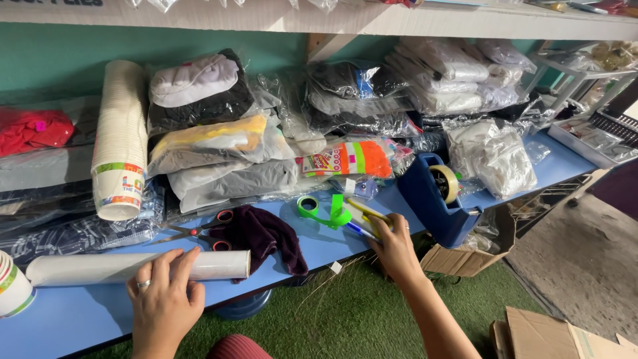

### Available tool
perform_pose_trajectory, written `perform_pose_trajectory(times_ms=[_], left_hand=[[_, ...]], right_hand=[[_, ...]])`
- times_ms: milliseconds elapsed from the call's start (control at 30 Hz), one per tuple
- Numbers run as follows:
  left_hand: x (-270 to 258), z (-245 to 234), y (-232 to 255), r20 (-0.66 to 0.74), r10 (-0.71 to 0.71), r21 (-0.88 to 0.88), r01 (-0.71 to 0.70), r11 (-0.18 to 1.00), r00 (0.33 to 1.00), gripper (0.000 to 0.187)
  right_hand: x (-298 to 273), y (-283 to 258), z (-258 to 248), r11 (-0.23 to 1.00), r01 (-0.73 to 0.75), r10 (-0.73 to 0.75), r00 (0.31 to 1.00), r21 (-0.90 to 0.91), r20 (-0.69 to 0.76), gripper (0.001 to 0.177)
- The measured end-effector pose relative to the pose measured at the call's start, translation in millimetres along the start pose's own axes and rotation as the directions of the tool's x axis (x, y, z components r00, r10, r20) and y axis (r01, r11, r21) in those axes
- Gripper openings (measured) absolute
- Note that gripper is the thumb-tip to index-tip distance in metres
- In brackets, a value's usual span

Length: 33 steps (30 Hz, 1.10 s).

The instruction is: Wrap a stack of paper cups in plastic film and organize shop supplies.

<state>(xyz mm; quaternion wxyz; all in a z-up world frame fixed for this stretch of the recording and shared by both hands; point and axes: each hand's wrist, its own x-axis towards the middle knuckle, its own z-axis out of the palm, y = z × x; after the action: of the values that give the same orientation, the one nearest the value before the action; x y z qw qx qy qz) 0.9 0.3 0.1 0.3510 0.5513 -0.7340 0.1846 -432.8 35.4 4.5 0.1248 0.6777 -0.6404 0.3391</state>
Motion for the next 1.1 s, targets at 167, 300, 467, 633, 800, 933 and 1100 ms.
perform_pose_trajectory(times_ms=[167, 300, 467, 633, 800, 933, 1100], left_hand=[[-1, 0, 0, 0.007, -0.004, -0.001, 0.004, 1.0, 1.0, 0.052], [-1, 2, -1, 0.013, -0.012, 0.012, 0.012, 1.0, 1.0, 0.053], [-2, 5, -2, -0.008, -0.006, 0.008, 0.006, 1.0, 1.0, 0.052], [-2, 4, 0, 0.009, -0.016, 0.025, 0.016, 1.0, 1.0, 0.052], [-3, 0, 0, 0.013, -0.002, 0.025, 0.002, 1.0, 1.0, 0.052], [1, -1, 0, 0.006, 0.001, 0.014, -0.001, 1.0, 1.0, 0.051], [2, -4, 3, 0.034, -0.001, 0.013, 0.001, 1.0, 0.999, 0.053]], right_hand=[[-17, 9, -21, 0.99, -0.076, 0.077, 0.997, -0.115, 0.006, 0.053], [-28, 35, -16, 0.977, -0.1, 0.083, 0.992, -0.188, -0.096, 0.043], [-20, 42, -23, 0.825, -0.289, 0.279, 0.956, -0.486, -0.095, 0.038], [-4, 66, 11, 0.68, -0.276, 0.248, 0.958, -0.679, -0.142, 0.038], [11, 58, 4, 0.69, -0.264, 0.264, 0.959, -0.674, -0.105, 0.039], [33, 20, -13, 0.869, -0.124, 0.085, 0.991, -0.479, -0.102, 0.049], [53, -47, 7, 0.997, 0.08, -0.073, 0.952, -0.011, 0.297, 0.074]])
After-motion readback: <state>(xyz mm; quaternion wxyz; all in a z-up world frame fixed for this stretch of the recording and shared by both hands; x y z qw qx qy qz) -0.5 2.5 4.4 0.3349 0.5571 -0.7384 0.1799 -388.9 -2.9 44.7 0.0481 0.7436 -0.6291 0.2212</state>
